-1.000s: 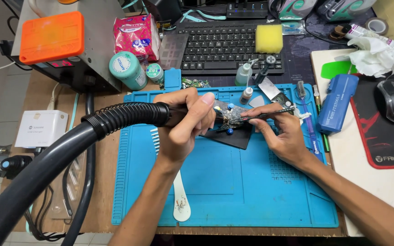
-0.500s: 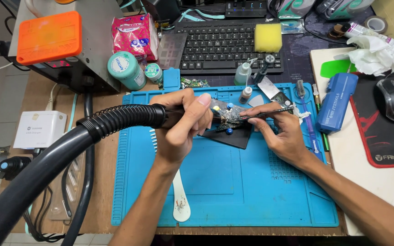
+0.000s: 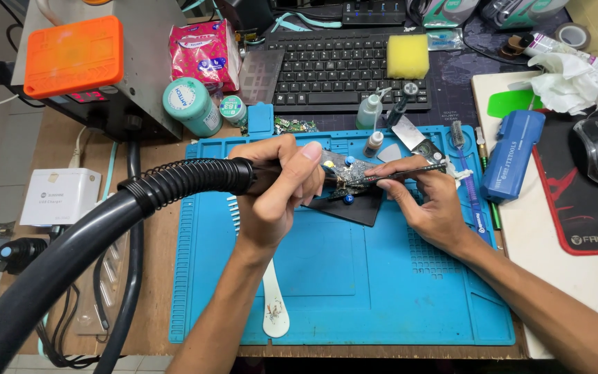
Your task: Adjusting and soldering small components on a motherboard using a heat gun and tweezers
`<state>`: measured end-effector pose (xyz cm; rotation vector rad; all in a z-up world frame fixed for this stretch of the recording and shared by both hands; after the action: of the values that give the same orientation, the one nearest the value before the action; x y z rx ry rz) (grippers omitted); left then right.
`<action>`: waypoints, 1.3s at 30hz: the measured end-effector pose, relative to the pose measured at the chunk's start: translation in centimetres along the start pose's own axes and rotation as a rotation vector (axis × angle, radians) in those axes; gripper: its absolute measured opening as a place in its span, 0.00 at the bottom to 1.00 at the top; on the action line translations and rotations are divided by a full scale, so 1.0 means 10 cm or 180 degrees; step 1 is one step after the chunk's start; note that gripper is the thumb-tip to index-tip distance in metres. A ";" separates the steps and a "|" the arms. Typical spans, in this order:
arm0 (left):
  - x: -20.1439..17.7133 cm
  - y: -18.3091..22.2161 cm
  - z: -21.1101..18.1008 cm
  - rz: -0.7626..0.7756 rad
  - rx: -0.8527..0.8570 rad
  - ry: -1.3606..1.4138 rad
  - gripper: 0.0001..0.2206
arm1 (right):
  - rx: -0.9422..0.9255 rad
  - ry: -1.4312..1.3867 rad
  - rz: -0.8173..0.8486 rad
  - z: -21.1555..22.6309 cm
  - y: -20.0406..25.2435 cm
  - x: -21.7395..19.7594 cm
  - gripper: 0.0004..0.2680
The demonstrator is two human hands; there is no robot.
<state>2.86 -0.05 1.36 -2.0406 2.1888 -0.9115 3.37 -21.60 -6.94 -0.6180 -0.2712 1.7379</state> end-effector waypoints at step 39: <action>-0.04 0.01 -0.01 -0.0025 0.0037 0.0012 0.22 | -0.0067 -0.0001 -0.0021 0.01 0.00 0.00 0.04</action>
<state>2.78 0.34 1.27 -2.0456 2.1739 -0.9274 3.31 -21.62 -6.91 -0.6315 -0.2915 1.7307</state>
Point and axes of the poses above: each hand's wrist, its own y-axis away from the middle knuckle, its own x-axis out of the palm, z = x × y, the point moved 3 cm from there along -y, towards the middle knuckle, and after that the axes turned 3 degrees about -x, right-handed, at the moved point
